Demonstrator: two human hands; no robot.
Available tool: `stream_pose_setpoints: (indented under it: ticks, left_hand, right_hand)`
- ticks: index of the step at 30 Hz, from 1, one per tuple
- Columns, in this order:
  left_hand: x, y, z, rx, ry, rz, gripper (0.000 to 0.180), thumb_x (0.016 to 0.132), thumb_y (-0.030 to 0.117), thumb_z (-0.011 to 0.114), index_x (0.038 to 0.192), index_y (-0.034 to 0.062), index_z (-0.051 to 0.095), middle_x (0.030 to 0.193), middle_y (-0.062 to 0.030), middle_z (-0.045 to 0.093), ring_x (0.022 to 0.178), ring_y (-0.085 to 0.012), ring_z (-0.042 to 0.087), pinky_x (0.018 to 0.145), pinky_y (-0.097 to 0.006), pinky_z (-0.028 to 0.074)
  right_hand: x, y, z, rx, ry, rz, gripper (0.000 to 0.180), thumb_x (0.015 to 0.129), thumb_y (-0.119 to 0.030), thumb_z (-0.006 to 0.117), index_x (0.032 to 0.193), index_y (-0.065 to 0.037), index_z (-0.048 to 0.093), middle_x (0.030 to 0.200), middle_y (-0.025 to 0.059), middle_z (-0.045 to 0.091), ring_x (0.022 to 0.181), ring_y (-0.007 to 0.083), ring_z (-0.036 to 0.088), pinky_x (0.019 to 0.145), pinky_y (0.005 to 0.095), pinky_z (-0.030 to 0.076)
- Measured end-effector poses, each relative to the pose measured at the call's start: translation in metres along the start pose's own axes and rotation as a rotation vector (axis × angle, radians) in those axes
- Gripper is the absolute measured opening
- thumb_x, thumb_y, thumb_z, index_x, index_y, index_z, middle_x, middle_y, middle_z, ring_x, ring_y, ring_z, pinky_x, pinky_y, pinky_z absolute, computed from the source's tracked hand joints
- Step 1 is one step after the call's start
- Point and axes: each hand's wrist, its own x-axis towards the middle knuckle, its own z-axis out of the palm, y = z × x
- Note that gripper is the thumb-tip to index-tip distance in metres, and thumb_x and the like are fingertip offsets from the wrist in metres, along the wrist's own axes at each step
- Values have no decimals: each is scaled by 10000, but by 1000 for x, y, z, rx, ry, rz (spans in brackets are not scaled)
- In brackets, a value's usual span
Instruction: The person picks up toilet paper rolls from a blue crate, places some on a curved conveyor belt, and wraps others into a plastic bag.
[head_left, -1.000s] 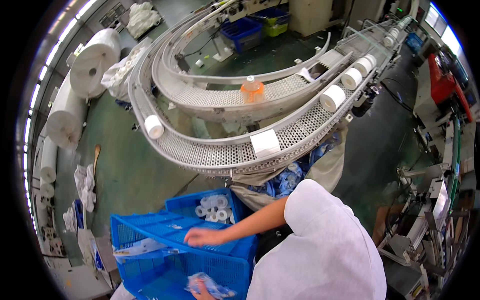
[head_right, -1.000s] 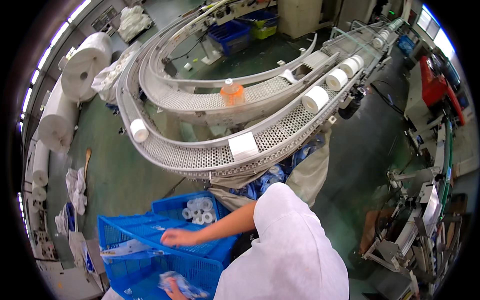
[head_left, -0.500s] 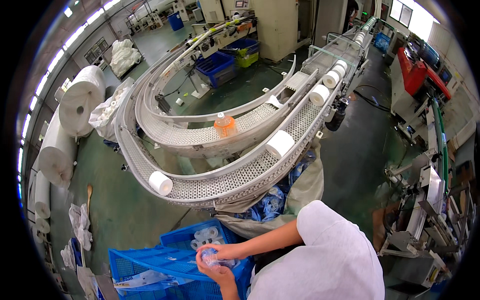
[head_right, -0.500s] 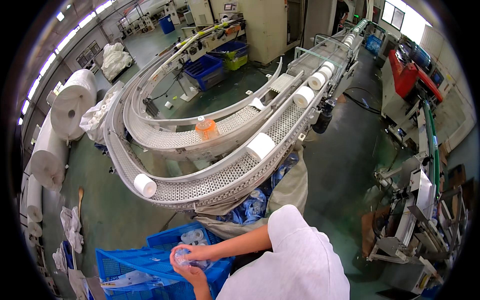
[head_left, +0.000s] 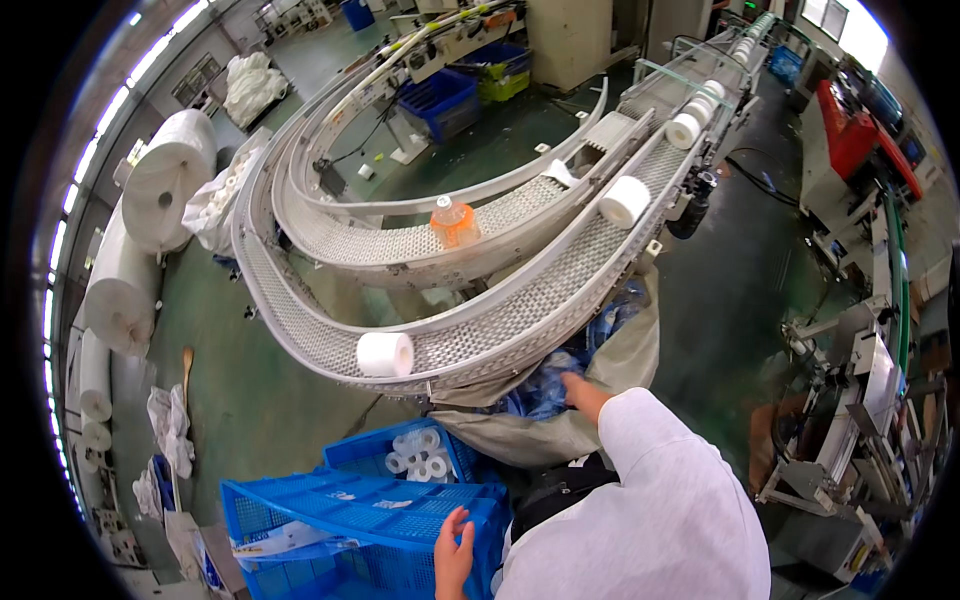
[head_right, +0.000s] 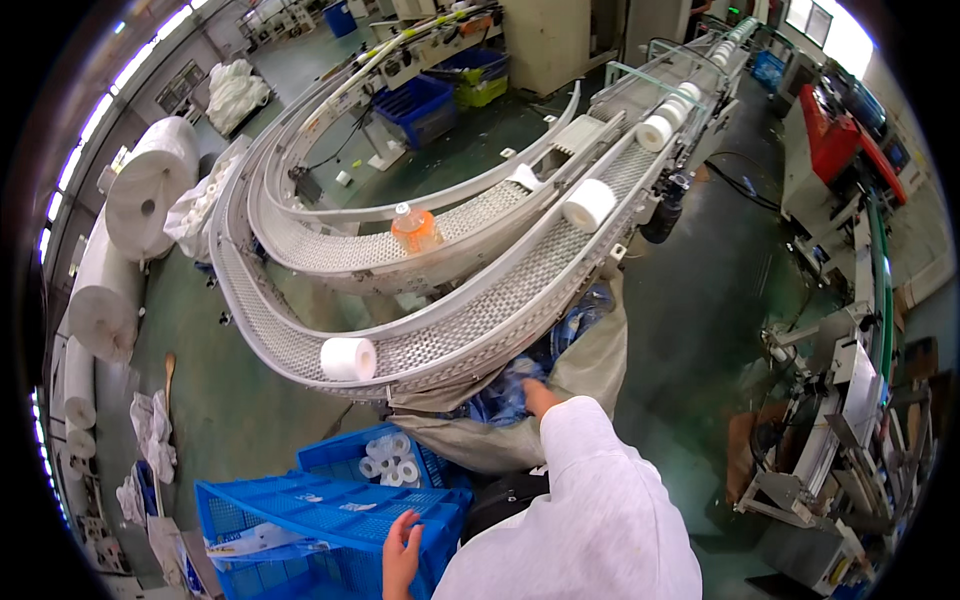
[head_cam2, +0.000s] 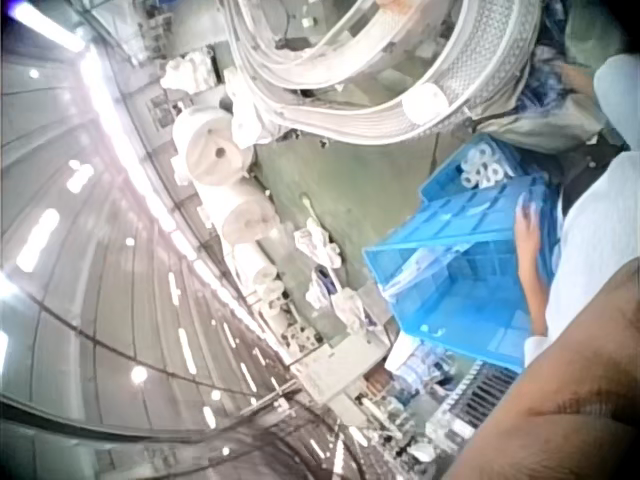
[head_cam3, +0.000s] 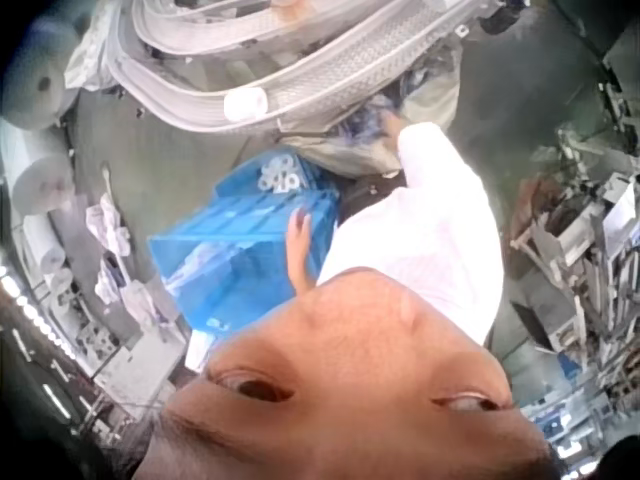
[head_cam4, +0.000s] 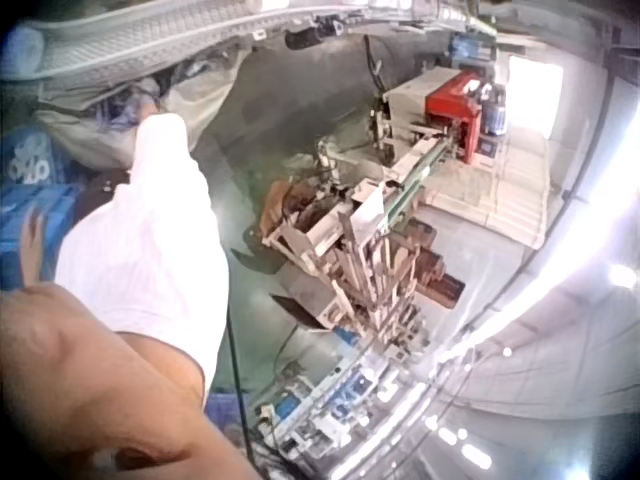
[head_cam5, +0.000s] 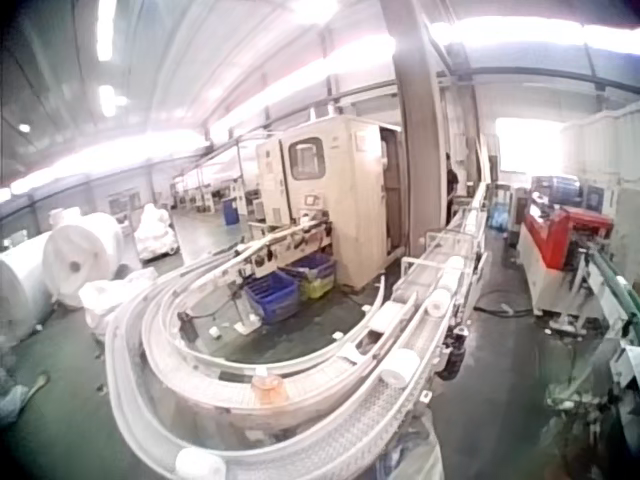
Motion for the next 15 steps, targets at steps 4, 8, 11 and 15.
stream_pose_setpoints:
  ticks: [4, 8, 11, 15]
  left_hand:
    - [-10, -4, 4, 295, -37, 154, 360, 864, 190, 535, 1182, 23, 517, 1115, -205, 572, 978, -380, 549, 863, -429, 423]
    - [-6, 16, 12, 233, -81, 5, 381, 851, 247, 550, 1167, 35, 526, 1231, -207, 474, 1122, -389, 440, 944, -422, 339]
    - [-7, 13, 20, 354, 22, 146, 337, 828, 189, 568, 1121, 25, 540, 1092, -177, 578, 998, -323, 548, 870, -378, 413]
    - [-5, 21, 16, 374, -2, 121, 331, 822, 184, 566, 1114, 29, 542, 1078, -164, 585, 1006, -322, 543, 871, -382, 406]
  right_hand:
    - [32, 42, 41, 83, 247, 812, 471, 779, -185, 610, 1192, -33, 442, 1145, 180, 516, 1019, 306, 534, 842, 408, 447]
    - [85, -49, 38, 501, 875, 1391, 565, 797, -167, 559, 1273, 10, 311, 1236, 292, 363, 1078, 465, 424, 912, 447, 391]
    - [62, -133, 36, 511, 512, 895, 573, 805, -165, 540, 1307, -78, 276, 1233, 262, 340, 1113, 432, 385, 920, 454, 369]
    - [4, -156, 92, 168, -387, 134, 458, 830, -229, 475, 1256, -95, 376, 1252, 220, 355, 1132, 396, 387, 923, 452, 356]
